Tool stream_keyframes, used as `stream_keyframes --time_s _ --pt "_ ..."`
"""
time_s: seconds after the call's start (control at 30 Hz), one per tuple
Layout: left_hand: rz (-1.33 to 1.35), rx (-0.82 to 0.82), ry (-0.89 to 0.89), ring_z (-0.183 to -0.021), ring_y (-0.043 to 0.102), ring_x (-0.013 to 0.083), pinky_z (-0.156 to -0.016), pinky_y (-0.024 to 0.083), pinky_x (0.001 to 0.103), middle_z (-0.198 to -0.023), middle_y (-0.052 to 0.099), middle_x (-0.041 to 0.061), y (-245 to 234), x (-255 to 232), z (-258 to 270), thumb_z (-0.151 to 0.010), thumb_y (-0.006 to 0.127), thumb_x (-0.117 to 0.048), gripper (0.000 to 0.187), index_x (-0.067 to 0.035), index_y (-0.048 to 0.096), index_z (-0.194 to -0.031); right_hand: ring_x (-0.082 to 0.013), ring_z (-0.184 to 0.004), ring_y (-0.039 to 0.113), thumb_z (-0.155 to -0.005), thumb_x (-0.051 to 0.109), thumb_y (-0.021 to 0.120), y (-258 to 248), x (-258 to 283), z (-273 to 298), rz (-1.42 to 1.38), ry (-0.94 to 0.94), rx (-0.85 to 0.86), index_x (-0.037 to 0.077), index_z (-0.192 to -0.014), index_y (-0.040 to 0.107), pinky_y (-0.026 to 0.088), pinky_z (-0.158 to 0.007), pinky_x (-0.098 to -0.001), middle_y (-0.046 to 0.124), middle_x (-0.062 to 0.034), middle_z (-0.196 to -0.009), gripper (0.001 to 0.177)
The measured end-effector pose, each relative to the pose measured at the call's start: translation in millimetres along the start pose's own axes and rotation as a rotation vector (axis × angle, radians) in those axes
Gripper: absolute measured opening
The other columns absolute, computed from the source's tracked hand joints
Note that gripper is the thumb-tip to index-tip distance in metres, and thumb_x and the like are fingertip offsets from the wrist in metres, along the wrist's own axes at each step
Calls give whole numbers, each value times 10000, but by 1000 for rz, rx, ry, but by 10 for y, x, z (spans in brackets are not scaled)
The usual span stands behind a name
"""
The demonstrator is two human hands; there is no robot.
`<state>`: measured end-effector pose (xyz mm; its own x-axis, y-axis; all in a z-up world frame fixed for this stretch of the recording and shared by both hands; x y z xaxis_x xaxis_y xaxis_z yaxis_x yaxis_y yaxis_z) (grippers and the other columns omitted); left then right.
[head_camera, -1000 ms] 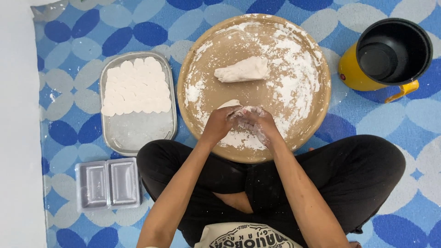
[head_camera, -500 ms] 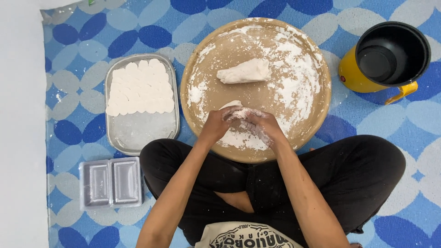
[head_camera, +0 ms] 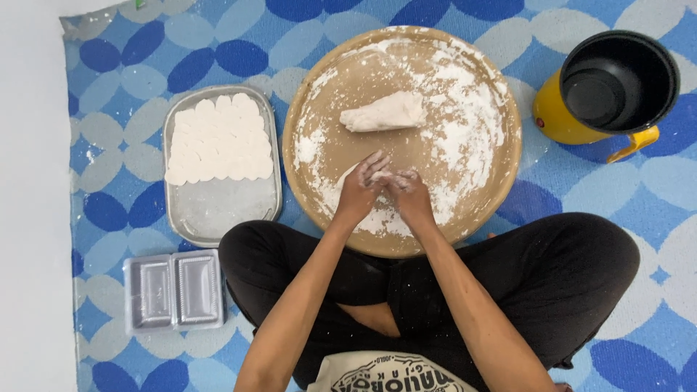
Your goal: Shaping small pieces of dough into balls by hand on a floured wooden board.
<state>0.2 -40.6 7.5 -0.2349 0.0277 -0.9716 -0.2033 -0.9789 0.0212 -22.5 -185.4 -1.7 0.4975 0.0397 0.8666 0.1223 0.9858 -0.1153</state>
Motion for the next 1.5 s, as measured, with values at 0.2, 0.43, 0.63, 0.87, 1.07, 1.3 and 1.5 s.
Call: stream_keyframes --time_s 0.2,0.43,0.63,0.87,1.07,1.3,1.5 --pt "489 -305 -218 -1085 726 267 -860 617 328 -1256 700 199 -332 379 -55 -1026 549 -69 404 -51 520 -1429 -226 -1008 664 -986 208 642 -159 509 253 36 37 157 125 -1411 611 555 -838 -314 639 -156 -1281 434" --pt "530 -494 -371 -370 232 58 -358 256 221 -509 244 -68 -343 339 -66 -991 458 -668 604 -103 575 -813 -181 -955 659 -940 224 703 -262 104 -95 -238 -7 119 48 -1307 667 571 -783 -284 671 -137 -1217 408" --pt "506 -346 -362 -491 420 115 -498 396 277 -621 375 -26 -227 539 -242 -1031 429 -573 424 -189 511 -872 -161 -938 648 -964 262 682 -309 66 -47 -226 -4 111 47 -1291 678 574 -777 -279 698 -101 -1153 391" --pt "630 -20 -240 -1112 718 231 -957 612 382 -1315 679 170 -277 667 -41 -896 748 15 488 -64 594 -1352 -297 -1176 639 -958 255 714 -185 -52 -108 -62 -66 162 76 -1364 641 559 -929 -404 649 -187 -1331 450" --pt "577 -64 -188 -1226 649 263 -797 687 393 -1359 626 163 -282 753 -75 -761 872 50 756 -76 519 -1417 -404 -1528 189 -920 182 643 -3 882 493 497 -215 374 130 -1583 355 218 -1228 -570 285 -183 -1633 724" --pt "375 -79 -220 -950 736 210 -715 692 354 -1159 708 121 -295 930 -163 -858 862 -227 632 -140 573 -1412 -324 -1419 449 -981 354 675 3 314 183 365 -144 312 95 -1470 540 346 -1210 -470 519 -157 -1505 570" --pt "555 -106 -349 -851 775 299 -621 649 317 -1165 729 168 -369 820 -137 -963 496 -701 645 -163 601 -1304 -358 -1248 638 -993 205 543 -146 19 -264 -615 143 349 36 -1455 494 502 -1065 -442 646 -260 -1325 495"
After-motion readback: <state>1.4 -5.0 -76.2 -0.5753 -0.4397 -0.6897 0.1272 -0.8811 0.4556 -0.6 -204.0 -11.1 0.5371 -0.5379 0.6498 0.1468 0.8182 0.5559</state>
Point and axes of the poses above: each hand's wrist, its own z-axis away from the middle knuckle, its own y-axis out of the palm, x = y × z, the point moved 2 cm from there along -z, towards the middle knuckle
